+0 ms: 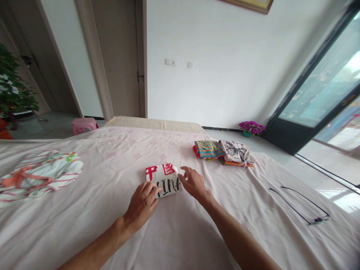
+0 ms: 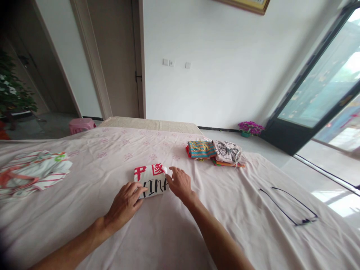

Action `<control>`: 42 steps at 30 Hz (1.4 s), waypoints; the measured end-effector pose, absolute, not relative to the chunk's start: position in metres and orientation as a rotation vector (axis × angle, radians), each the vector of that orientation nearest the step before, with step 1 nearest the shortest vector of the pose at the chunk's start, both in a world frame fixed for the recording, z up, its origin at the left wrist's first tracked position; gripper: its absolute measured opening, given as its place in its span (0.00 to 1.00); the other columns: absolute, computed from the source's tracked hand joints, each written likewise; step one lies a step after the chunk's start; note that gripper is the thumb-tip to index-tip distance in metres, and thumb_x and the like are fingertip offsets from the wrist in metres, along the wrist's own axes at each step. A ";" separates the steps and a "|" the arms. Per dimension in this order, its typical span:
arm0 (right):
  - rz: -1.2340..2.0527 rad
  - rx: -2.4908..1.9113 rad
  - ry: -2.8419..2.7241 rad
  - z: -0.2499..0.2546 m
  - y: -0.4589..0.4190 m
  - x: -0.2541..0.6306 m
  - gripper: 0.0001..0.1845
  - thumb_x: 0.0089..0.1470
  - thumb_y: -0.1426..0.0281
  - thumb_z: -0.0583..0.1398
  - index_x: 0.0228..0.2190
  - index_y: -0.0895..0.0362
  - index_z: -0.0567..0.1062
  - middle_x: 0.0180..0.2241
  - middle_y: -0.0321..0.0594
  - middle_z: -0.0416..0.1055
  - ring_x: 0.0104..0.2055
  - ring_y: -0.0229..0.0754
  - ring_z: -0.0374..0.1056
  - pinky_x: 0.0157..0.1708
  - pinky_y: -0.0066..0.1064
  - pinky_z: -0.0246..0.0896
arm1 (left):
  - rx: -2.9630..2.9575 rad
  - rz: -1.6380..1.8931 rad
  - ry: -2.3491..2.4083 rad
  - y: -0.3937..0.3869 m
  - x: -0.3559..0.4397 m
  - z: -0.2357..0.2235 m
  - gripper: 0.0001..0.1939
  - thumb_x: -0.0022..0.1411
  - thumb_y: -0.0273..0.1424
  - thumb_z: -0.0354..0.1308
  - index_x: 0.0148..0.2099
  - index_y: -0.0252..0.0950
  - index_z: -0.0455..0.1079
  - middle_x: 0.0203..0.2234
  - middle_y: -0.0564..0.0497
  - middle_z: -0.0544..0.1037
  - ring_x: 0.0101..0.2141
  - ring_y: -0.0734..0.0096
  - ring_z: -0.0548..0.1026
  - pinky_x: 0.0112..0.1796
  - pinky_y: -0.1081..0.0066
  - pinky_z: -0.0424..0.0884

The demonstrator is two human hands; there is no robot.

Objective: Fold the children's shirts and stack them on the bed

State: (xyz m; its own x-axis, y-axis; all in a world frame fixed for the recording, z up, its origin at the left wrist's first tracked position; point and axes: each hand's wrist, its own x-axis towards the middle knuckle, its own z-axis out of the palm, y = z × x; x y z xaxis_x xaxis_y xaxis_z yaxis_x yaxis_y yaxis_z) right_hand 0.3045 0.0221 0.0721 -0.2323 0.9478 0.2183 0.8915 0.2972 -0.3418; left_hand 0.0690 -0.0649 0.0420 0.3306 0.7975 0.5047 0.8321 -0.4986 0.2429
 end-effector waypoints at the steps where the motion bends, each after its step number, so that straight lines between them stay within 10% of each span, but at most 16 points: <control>1: 0.231 -1.686 -2.218 0.073 0.017 0.302 0.23 0.61 0.57 0.53 0.54 0.53 0.69 0.39 0.42 0.77 0.44 0.47 0.71 0.42 0.35 0.60 | -2.518 -0.885 -1.546 -0.064 0.071 0.042 0.14 0.59 0.21 0.56 0.47 0.41 0.72 0.39 0.49 0.75 0.43 0.62 0.72 0.45 0.62 0.67; 15: 0.179 -1.708 -2.277 0.073 0.023 0.304 0.21 0.59 0.70 0.53 0.53 0.53 0.72 0.45 0.43 0.76 0.48 0.46 0.70 0.47 0.34 0.59 | -2.581 -0.874 -1.616 -0.059 0.097 0.046 0.05 0.63 0.26 0.56 0.40 0.40 0.72 0.34 0.50 0.75 0.39 0.64 0.71 0.43 0.63 0.66; 22: -0.057 -1.188 -2.559 0.058 0.017 0.280 0.31 0.66 0.61 0.50 0.67 0.53 0.53 0.69 0.41 0.47 0.71 0.47 0.40 0.67 0.43 0.36 | -2.675 -0.951 -1.527 -0.060 0.089 0.044 0.07 0.64 0.28 0.55 0.43 0.40 0.73 0.36 0.50 0.76 0.40 0.64 0.72 0.43 0.64 0.68; 29: 0.129 -1.311 -2.605 0.028 0.029 0.290 0.31 0.67 0.58 0.47 0.68 0.50 0.50 0.70 0.37 0.43 0.71 0.44 0.39 0.67 0.41 0.34 | -2.494 -1.102 -1.671 -0.058 0.064 0.041 0.11 0.68 0.30 0.49 0.40 0.39 0.74 0.35 0.49 0.78 0.38 0.66 0.74 0.43 0.66 0.68; 42: 0.298 -1.754 -2.273 0.046 0.027 0.305 0.27 0.60 0.54 0.56 0.58 0.51 0.67 0.64 0.43 0.58 0.67 0.51 0.48 0.63 0.43 0.45 | -1.909 -0.866 -2.219 -0.020 0.059 0.014 0.19 0.57 0.42 0.60 0.44 0.32 0.73 0.49 0.34 0.74 0.55 0.45 0.67 0.55 0.51 0.59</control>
